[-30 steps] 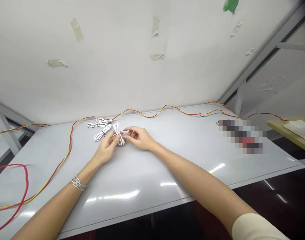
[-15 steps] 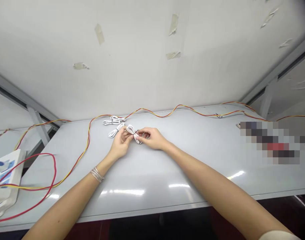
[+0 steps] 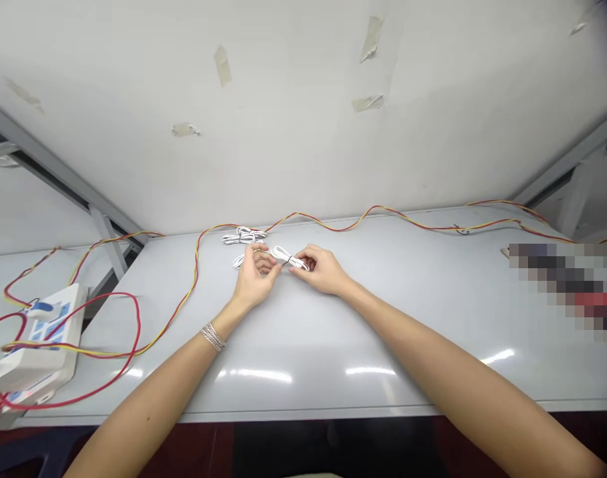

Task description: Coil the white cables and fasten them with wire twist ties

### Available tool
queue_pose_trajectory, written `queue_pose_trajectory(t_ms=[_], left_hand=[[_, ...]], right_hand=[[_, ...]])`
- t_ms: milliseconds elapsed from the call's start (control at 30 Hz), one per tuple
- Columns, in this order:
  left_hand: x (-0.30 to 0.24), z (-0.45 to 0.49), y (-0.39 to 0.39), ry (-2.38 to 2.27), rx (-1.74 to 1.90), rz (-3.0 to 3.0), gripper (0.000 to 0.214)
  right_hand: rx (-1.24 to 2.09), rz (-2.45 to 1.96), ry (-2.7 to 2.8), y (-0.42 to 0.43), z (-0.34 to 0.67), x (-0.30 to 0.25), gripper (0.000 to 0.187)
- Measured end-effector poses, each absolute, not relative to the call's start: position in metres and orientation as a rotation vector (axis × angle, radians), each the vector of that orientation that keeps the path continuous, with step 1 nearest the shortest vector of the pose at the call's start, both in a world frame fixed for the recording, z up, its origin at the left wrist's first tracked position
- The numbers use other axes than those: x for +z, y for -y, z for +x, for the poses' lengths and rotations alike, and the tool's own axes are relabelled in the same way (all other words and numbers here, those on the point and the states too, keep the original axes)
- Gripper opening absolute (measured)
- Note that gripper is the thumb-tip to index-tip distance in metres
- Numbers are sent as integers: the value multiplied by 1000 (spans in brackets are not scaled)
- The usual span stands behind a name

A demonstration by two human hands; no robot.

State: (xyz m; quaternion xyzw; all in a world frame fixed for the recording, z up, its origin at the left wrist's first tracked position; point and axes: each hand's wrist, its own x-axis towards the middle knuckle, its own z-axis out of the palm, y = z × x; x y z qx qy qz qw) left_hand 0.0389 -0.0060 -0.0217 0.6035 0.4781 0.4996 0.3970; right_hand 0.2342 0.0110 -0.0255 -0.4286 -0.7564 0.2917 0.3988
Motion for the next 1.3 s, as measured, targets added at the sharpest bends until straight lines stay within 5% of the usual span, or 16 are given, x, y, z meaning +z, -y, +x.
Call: queue_pose_trajectory(t_ms=[200, 700, 1300], left_hand=[[-18, 39, 11, -1154, 1134, 1602, 33], [-15, 40, 18, -1175, 1129, 1925, 27], [-3, 31, 12, -1068, 1303, 2878, 8]], right_hand=[[812, -1122, 1843, -12, 234, -29, 31], [862, -1131, 1873, -9, 234, -24, 43], [866, -1125, 1905, -9, 234, -24, 42]])
